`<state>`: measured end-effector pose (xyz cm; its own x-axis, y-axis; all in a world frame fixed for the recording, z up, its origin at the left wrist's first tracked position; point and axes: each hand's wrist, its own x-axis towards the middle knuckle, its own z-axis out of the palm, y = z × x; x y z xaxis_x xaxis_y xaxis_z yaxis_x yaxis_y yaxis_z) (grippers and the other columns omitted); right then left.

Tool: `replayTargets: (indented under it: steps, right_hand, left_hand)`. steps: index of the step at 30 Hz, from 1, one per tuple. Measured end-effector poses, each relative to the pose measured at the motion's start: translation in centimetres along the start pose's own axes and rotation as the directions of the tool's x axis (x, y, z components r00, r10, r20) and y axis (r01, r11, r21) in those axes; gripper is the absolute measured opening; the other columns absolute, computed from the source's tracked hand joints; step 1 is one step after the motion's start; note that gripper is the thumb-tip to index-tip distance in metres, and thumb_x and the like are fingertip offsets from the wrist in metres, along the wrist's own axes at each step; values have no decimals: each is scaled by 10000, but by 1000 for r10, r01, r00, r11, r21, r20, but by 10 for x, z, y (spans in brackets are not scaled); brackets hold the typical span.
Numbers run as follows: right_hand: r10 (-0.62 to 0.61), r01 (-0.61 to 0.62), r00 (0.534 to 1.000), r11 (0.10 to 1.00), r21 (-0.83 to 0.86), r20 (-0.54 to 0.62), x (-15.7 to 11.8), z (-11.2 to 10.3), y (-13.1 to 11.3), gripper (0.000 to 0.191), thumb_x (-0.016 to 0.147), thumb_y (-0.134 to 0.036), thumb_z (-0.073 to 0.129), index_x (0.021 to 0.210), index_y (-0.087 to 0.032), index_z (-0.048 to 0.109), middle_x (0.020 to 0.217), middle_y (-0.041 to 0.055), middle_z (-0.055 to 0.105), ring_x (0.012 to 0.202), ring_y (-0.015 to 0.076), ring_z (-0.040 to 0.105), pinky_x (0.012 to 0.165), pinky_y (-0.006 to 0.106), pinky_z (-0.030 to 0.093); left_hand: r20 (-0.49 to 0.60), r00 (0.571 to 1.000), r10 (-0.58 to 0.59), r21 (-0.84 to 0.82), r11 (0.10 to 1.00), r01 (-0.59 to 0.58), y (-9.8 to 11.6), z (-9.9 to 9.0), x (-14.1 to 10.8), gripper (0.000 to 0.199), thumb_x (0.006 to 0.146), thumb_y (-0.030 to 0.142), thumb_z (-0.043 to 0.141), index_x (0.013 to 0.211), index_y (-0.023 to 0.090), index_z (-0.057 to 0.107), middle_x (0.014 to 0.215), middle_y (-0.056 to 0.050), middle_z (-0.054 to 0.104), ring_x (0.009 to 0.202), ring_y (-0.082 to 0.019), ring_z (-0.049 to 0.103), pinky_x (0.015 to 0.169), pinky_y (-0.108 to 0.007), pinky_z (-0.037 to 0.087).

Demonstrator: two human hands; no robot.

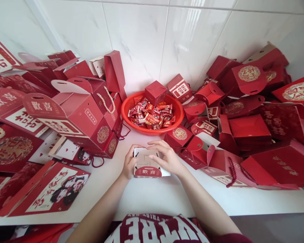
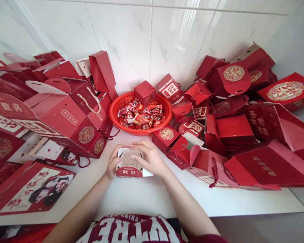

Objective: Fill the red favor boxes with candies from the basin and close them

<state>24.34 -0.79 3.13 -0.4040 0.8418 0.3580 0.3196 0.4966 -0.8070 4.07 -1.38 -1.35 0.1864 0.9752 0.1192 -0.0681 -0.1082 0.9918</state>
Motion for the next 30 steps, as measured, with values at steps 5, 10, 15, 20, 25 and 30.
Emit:
replayTargets:
  steps: [5, 10, 15, 20, 25, 30]
  right_hand:
    - [-63, 90, 954, 993, -78, 295, -18, -9, -4, 1095, 694, -626, 769, 1566, -262, 216, 1590, 154, 294, 1466, 341, 275, 1194, 586, 111]
    - [-38, 116, 931, 974, -194, 364, -24, -7, -1, 1282, 628, -545, 837, 1590, -272, 35, 1642, 154, 112, 1510, 356, 116, 1197, 601, 49]
    - [-47, 89, 959, 986, -140, 279, -24, -6, 5, 1172, 649, -313, 828, 1582, -236, 123, 1512, 162, 327, 1421, 315, 335, 1151, 444, 331]
    - [-80, 92, 961, 995, -32, 265, -22, -4, 11, 1146, 611, -263, 831, 1561, -264, 190, 1433, 132, 382, 1358, 299, 412, 1137, 436, 353]
    - [-38, 36, 996, 999, 28, 79, -19, 12, 15, 1187, 705, -442, 807, 1585, -248, 35, 1596, 147, 150, 1500, 301, 158, 1212, 458, 197]
    - [-23, 21, 1000, 989, 145, 7, -19, 32, 23, 1144, 802, -658, 651, 1583, -242, -73, 1644, 124, 66, 1521, 284, 96, 1224, 443, 156]
  left_hand:
    - [-58, 998, 27, 39, 999, -25, -2, 1, -1, 320, 733, 289, 496, 1032, 178, 528, 964, -56, 613, 875, -226, 578, 763, -326, 460]
    - [-37, 998, 46, 60, 997, -43, -2, 5, 0, 314, 754, 245, 469, 1053, 179, 540, 959, -53, 627, 861, -220, 595, 766, -342, 486]
    - [13, 992, 125, 152, 980, -126, 8, 1, -8, 467, 883, 369, 485, 1318, 205, 528, 1371, -104, 514, 1301, -276, 463, 1133, -436, 335]
    - [248, 946, 208, 260, 927, -272, 9, -5, -27, 1048, 740, 681, 668, 1557, 223, 198, 1575, -160, 234, 1481, -360, 217, 1216, -519, 210]
    - [172, 983, 65, 148, 985, -91, -3, -5, -28, 1237, 758, 464, 776, 1545, 276, -161, 1545, -169, 333, 1409, -317, 402, 1159, -521, 338]
    - [56, 968, 243, 201, 947, -249, 3, -12, -8, 1250, 673, 535, 813, 1569, 232, -3, 1562, -183, 284, 1438, -350, 333, 1183, -493, 293]
